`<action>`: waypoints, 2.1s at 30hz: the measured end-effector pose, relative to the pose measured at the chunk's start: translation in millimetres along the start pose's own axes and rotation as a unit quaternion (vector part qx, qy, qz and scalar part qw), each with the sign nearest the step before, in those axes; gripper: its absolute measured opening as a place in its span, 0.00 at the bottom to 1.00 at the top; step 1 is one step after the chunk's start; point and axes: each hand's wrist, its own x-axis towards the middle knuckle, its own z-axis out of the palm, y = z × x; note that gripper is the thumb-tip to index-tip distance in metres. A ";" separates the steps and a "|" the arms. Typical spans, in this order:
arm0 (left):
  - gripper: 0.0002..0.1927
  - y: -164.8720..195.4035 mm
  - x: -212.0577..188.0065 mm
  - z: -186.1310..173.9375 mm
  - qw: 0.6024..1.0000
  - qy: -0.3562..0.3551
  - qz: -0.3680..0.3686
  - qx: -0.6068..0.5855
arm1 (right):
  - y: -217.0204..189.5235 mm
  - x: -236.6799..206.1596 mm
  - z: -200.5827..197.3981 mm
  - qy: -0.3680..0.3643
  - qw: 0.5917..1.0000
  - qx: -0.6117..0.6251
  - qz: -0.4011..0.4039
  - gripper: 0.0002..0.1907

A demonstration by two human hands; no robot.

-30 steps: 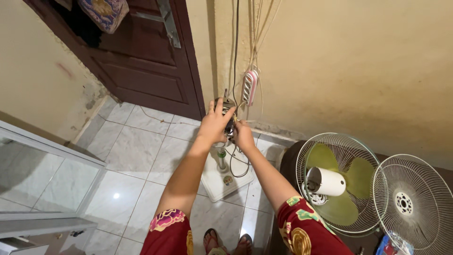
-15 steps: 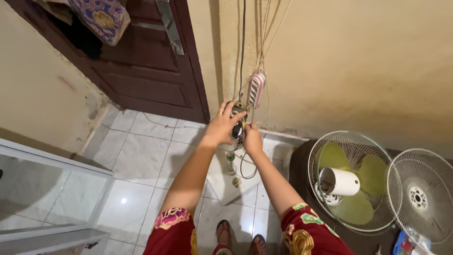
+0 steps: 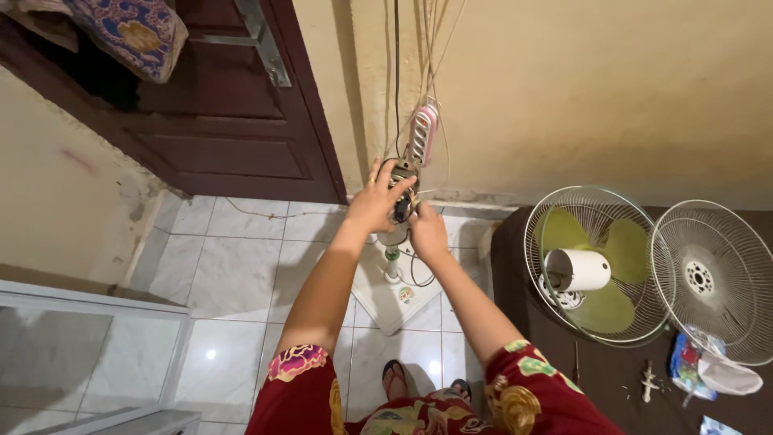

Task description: The person services a ceiling fan hanging from the ceiling. They unscrew and detach the motor housing by hand, wipe components with a tissue, handle the fan blades and cage, and use a screwdriver to work on the motor parts while holding the assembly steady.

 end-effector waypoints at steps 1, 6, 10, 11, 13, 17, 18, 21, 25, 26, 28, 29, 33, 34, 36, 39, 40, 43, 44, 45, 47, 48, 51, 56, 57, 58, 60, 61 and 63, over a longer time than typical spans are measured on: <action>0.61 -0.4 -0.1 -0.6 1.000 0.018 0.010 -0.011 | 2.4 -3.8 -5.4 -0.034 0.999 -0.006 0.003 0.08; 0.63 6.1 -1.0 -0.7 0.999 0.007 -0.004 -0.054 | 19.4 -13.5 -31.8 -0.057 0.988 -0.020 0.144 0.08; 0.63 6.5 -0.5 3.2 0.999 0.021 -0.001 -0.050 | 20.1 10.4 -18.8 0.027 0.987 0.123 0.099 0.09; 0.62 6.4 -1.0 5.1 0.998 0.027 0.002 -0.048 | 15.6 14.0 -12.7 0.031 0.985 0.143 0.094 0.08; 0.62 5.2 -0.7 7.4 0.998 0.036 0.002 -0.042 | 7.5 18.6 -5.4 0.036 0.986 0.132 0.100 0.07; 0.61 7.7 -1.1 11.2 0.998 0.047 0.005 -0.048 | 2.0 19.7 -0.1 0.042 0.977 0.098 0.183 0.05; 0.61 7.9 -0.4 11.0 0.997 0.051 0.009 -0.053 | 3.1 20.5 -0.7 0.045 0.969 0.114 0.213 0.04; 0.62 7.8 -0.4 9.6 0.998 0.048 0.002 -0.044 | 12.3 25.8 -5.6 0.031 0.979 0.152 0.130 0.06; 0.62 9.1 -0.3 8.5 0.998 0.036 -0.003 -0.046 | 17.6 37.9 -14.7 -0.198 0.970 0.058 0.129 0.16; 0.62 10.6 -0.4 8.9 0.998 0.038 0.000 -0.046 | 16.4 42.8 -16.8 -0.252 0.958 0.025 0.135 0.18; 0.62 13.5 0.5 9.8 0.998 0.048 -0.004 -0.042 | 12.5 53.1 -19.9 -0.322 0.936 -0.030 0.140 0.24; 0.62 14.1 1.2 9.6 0.998 0.054 -0.009 -0.038 | 10.6 57.7 -21.0 -0.338 0.929 -0.052 0.141 0.27; 0.63 14.3 0.7 8.5 0.998 0.033 -0.018 -0.046 | 12.6 62.5 -25.5 -0.319 0.940 -0.066 0.105 0.30; 0.63 13.9 0.0 8.2 0.998 0.034 -0.018 -0.047 | 13.9 60.5 -26.2 -0.317 0.942 -0.065 0.092 0.24; 0.64 11.7 0.1 6.0 0.998 0.036 -0.015 -0.044 | 14.2 57.7 -28.1 -0.306 0.948 -0.059 0.066 0.15; 0.64 8.9 0.3 4.3 0.998 0.021 -0.047 -0.041 | 12.6 47.4 -29.5 -0.240 0.965 -0.096 0.037 0.09; 0.64 6.9 3.0 3.2 0.998 0.018 -0.046 -0.038 | 12.8 46.1 -31.0 -0.222 0.971 -0.087 0.029 0.10; 0.64 7.7 6.9 7.4 0.998 0.015 -0.037 -0.043 | 14.2 44.2 -33.3 -0.177 0.981 -0.076 0.017 0.10; 0.64 8.9 8.8 9.2 0.998 0.020 -0.027 -0.044 | 14.5 45.0 -32.9 -0.157 0.984 -0.080 0.019 0.10; 0.64 9.6 10.6 10.8 0.999 0.025 -0.018 -0.044 | 14.7 46.4 -31.9 -0.137 0.987 -0.083 0.021 0.10; 0.64 10.9 9.3 14.5 0.998 0.033 -0.017 -0.041 | 12.8 45.7 -28.8 -0.172 0.982 -0.048 0.069 0.13; 0.64 9.6 10.4 13.9 0.998 0.040 -0.014 -0.038 | 11.8 47.0 -27.4 -0.186 0.978 -0.031 0.091 0.15; 0.63 5.9 7.1 11.5 0.998 0.028 -0.018 -0.056 | 12.3 46.0 -28.6 -0.213 0.971 -0.069 0.079 0.11; 0.64 4.0 8.0 6.2 0.998 0.022 -0.023 -0.049 | 41.7 46.0 -46.0 -0.247 0.952 -0.039 0.175 0.10; 0.64 4.9 6.8 6.9 0.998 0.016 -0.024 -0.051 | 44.9 43.0 -45.3 -0.255 0.938 -0.041 0.230 0.09; 0.64 5.3 6.1 7.2 0.998 0.016 -0.026 -0.055 | 45.4 40.0 -42.5 -0.209 0.954 -0.029 0.215 0.10; 0.64 5.4 6.1 8.0 0.997 0.019 -0.031 -0.061 | 41.2 33.6 -33.9 -0.115 0.977 -0.006 0.180 0.11; 0.64 5.2 5.5 8.3 0.997 0.018 -0.033 -0.063 | 36.1 29.1 -29.3 -0.123 0.983 0.012 0.139 0.12; 0.63 4.8 3.1 9.1 0.997 0.014 -0.038 -0.065 | 22.2 16.5 -21.6 -0.139 0.987 0.051 0.057 0.14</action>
